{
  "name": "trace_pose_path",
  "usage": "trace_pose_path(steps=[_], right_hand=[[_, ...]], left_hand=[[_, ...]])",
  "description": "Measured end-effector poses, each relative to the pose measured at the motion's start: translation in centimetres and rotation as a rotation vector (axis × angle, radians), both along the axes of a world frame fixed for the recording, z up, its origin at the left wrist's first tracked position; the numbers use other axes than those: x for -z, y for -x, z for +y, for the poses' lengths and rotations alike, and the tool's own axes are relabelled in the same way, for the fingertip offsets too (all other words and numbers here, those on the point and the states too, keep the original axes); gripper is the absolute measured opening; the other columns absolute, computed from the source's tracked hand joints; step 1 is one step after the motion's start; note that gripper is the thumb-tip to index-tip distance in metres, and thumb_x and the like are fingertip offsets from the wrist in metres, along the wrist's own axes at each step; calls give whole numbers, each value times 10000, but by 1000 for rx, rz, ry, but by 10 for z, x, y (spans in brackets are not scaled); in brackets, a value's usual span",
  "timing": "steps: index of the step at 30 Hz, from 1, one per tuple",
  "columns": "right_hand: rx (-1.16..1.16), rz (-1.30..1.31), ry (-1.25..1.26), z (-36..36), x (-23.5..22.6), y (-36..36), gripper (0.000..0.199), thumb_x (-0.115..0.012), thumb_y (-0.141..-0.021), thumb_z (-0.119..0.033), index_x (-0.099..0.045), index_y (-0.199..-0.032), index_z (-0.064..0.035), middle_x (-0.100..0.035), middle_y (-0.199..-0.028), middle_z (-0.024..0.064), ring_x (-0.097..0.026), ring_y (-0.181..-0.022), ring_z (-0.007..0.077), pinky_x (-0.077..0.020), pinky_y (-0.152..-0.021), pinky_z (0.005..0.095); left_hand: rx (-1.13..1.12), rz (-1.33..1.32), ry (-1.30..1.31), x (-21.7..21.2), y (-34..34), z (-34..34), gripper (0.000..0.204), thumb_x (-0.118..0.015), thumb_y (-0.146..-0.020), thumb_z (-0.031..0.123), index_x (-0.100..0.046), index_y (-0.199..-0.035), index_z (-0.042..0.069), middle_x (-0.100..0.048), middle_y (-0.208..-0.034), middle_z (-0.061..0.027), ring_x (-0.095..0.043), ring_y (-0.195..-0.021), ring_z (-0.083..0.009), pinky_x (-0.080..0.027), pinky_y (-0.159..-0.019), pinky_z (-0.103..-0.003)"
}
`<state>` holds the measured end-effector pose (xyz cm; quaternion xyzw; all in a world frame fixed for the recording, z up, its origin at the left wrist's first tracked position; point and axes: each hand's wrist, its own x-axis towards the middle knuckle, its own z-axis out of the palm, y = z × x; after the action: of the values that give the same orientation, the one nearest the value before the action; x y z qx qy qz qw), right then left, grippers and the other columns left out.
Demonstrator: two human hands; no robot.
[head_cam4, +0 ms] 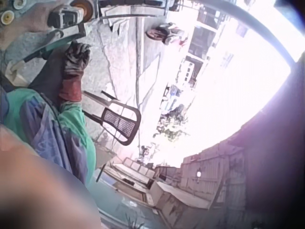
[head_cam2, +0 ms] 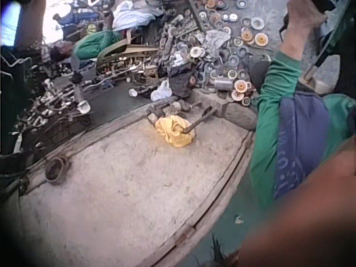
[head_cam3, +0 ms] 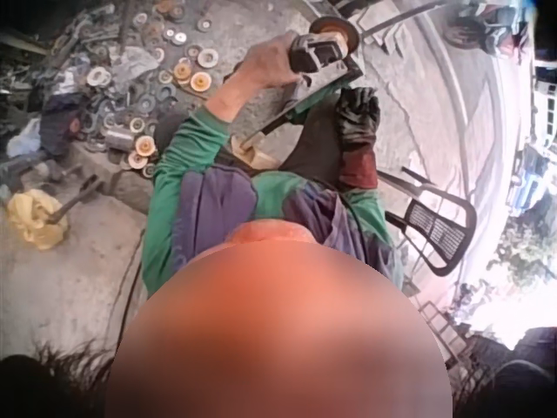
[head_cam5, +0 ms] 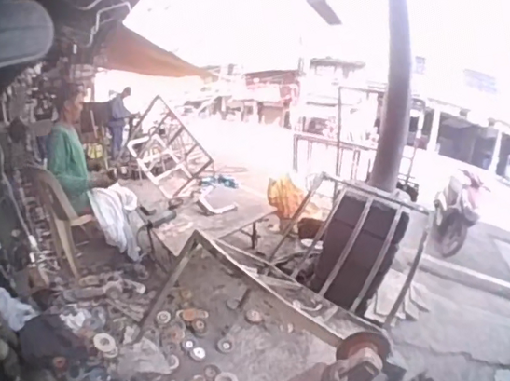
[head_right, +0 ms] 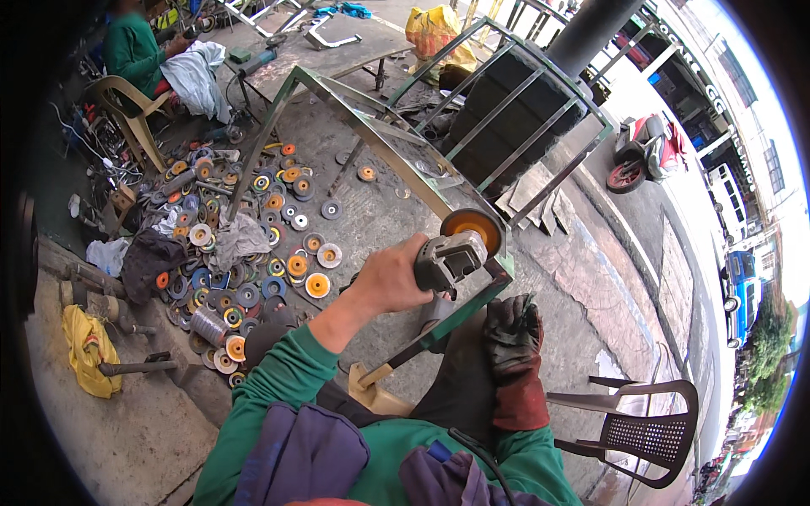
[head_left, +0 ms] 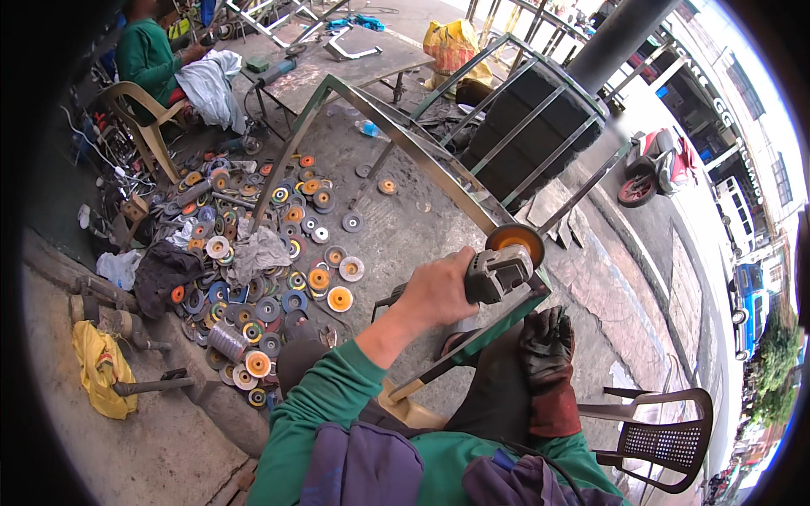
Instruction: The person uses an angle grinder to smooth the edges of a green metal frame. They hold the frame with a gloved left hand and operate the grinder with the right, moving along the frame's edges and corners.
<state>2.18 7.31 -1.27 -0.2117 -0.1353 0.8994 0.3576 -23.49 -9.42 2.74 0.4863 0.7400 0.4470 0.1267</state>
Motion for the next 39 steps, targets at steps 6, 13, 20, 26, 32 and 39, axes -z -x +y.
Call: trace_pose_path(steps=[6, 13, 20, 26, 32, 39], right_hand=[[-15, 67, -92, 12, 13, -11, 161, -591, -1065, -275, -572, -1026, -121, -507, -944, 38, -505, -941, 229, -467, -1053, 422], [31, 24, 43, 6, -4, -10, 199, -609, -1054, -272, -596, -1096, -77, -571, -1023, 71, -574, -1057, 270, -467, -1123, 482], [-19, 91, 13, 4, -12, -7, 271, -667, -1019, -261, -517, -906, -65, -481, -848, 64, -501, -837, 238, -493, -997, 408], [-97, 298, -116, 21, 9, -15, 246, -666, -1026, -204, -521, -889, -59, -469, -812, 61, -467, -770, 217, -483, -986, 381], [-39, 144, 28, 29, 21, -21, 295, -663, -1022, -213, -682, -1248, -24, -700, -968, 84, -511, -785, 229, -481, -1008, 397], [-128, 337, 92, 40, 44, -42, 345, -607, -1057, -227, -641, -1351, -49, -700, -1262, 113, -599, -1247, 292, -375, -1222, 524]], left_hand=[[-289, -303, -80, -9, 61, 1, 650, -895, -677, 216, -593, -1221, 26, -761, -1073, -234, -744, -1034, -430, -597, -895, -470], [-345, -260, -104, -15, 65, 3, 622, -895, -652, 185, -632, -1192, 24, -751, -1045, -171, -738, -953, -321, -584, -889, -423], [-201, -157, 45, -13, 19, 14, 779, -889, -667, 271, -549, -1318, 13, -745, -1123, -258, -720, -1085, -455, -583, -948, -479], [-366, -310, -151, -4, 24, 4, 761, -905, -652, 273, -578, -1285, 8, -747, -1124, -253, -726, -1092, -438, -579, -962, -457], [-156, -171, 154, -3, -8, -7, 840, -897, -669, 308, -534, -1373, 30, -730, -1168, -298, -711, -1129, -456, -582, -958, -477], [-281, -296, -259, 21, 25, 3, 620, -886, -670, 177, -605, -1201, 23, -745, -1031, -198, -746, -971, -379, -586, -879, -434]])
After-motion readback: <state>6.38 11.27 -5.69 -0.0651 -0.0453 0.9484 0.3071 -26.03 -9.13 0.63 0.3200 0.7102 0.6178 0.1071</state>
